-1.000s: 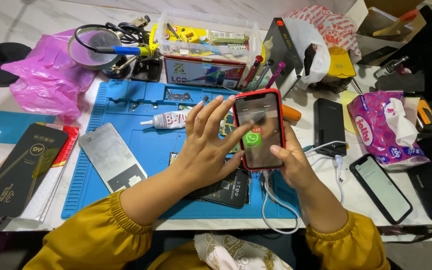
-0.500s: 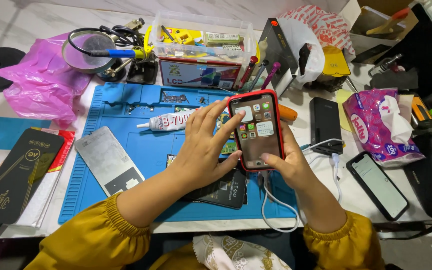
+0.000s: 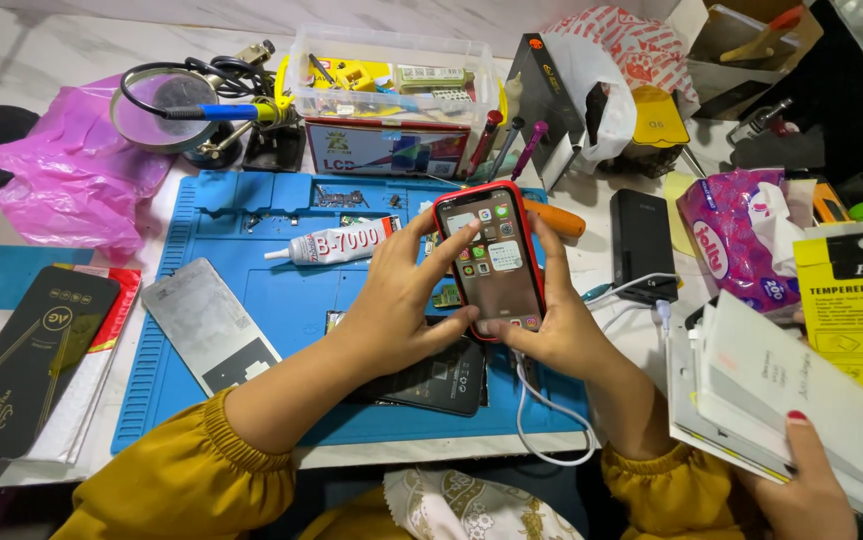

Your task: Preparing a mobile phone for repair by unpacking and peeling a screen protector on a workbench

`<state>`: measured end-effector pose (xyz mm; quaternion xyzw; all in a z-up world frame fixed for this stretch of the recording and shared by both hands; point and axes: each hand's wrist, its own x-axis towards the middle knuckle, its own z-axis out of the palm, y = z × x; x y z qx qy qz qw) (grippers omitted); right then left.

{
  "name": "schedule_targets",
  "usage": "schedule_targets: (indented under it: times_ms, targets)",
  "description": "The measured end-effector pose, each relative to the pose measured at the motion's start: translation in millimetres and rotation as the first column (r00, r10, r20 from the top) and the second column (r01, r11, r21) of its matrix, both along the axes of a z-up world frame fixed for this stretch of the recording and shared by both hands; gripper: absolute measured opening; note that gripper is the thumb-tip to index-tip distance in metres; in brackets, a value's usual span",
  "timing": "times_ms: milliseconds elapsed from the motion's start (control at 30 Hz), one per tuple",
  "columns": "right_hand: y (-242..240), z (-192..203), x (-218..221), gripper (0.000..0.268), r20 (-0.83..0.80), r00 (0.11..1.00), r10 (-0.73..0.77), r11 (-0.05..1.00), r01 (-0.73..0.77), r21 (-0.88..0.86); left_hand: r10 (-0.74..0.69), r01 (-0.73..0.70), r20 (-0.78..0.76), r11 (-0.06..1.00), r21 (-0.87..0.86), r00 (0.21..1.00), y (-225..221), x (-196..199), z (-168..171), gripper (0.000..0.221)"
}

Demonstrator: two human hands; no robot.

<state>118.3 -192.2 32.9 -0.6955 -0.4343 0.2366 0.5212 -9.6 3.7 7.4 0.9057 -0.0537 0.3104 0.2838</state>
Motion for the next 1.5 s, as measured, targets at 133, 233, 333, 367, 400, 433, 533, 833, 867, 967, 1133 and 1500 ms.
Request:
schedule_targets:
  times_ms: [133,233,333,367,400,433,533,833,867,967,1133,1500]
  targets:
    - [0.0,-3.5,4.9,0.108,0.095,0.994,-0.052,0.996,0.045,0.079,-0.105,0.092,-0.057,0.975,-0.201,0.993,-2.2,-1.9,6.2,0.089]
    - [1.4,2.4,8.2,0.112,0.035,0.999,0.021,0.996,-0.024,0.088,-0.104,0.085,-0.023,0.907,-0.413,0.994,-8.2,-0.9,15.8,0.085]
    - [3.3,6.1,9.3,0.107,0.045,0.999,-0.007,0.999,0.005,0.042,-0.111,0.091,-0.029,0.912,-0.401,0.993,-7.5,-2.0,19.6,0.086]
    - [3.8,3.4,9.1,0.107,0.048,0.999,-0.013,0.999,0.011,0.041,-0.117,0.097,-0.026,0.911,-0.401,0.993,-6.9,-3.4,19.3,0.086]
    - [3.7,0.8,9.9,0.103,0.036,0.999,-0.021,0.998,0.019,0.058,-0.146,0.121,-0.013,0.865,-0.487,0.989,-6.7,-3.9,18.9,0.086]
    - [-0.4,-1.8,10.5,0.099,0.025,0.998,-0.051,0.996,0.049,0.078,-0.195,0.162,0.002,0.808,-0.566,0.981,-7.6,-0.6,19.0,0.087]
    - [0.5,-4.1,17.6,0.094,-0.007,0.999,-0.052,0.992,0.052,0.115,-0.268,0.223,0.038,0.707,-0.671,0.963,-7.0,3.8,14.4,0.085]
    - [-1.9,-9.8,27.7,0.076,-0.051,0.996,-0.070,0.986,0.077,0.146,-0.396,0.303,0.041,0.627,-0.718,0.917,-13.2,3.8,27.5,0.091]
    - [-4.7,-6.5,30.8,0.076,-0.054,0.995,-0.078,0.985,0.086,0.150,-0.404,0.306,0.036,0.626,-0.717,0.914,-9.3,3.3,23.0,0.091]
    - [-18.1,6.6,37.4,0.071,-0.043,0.992,-0.121,0.971,0.127,0.204,-0.353,0.263,-0.015,0.725,-0.636,0.936,0.0,1.4,18.9,0.092]
    - [-49.0,17.2,66.9,0.064,0.557,0.545,-0.626,0.744,0.632,0.217,-0.221,0.165,-0.039,0.823,-0.544,0.974,6.3,-1.6,31.2,0.087]
    - [-56.8,-47.8,130.4,0.045,0.906,0.049,-0.420,0.630,0.734,0.253,-0.172,0.124,-0.070,0.887,-0.444,0.983,10.8,0.0,25.1,0.068]
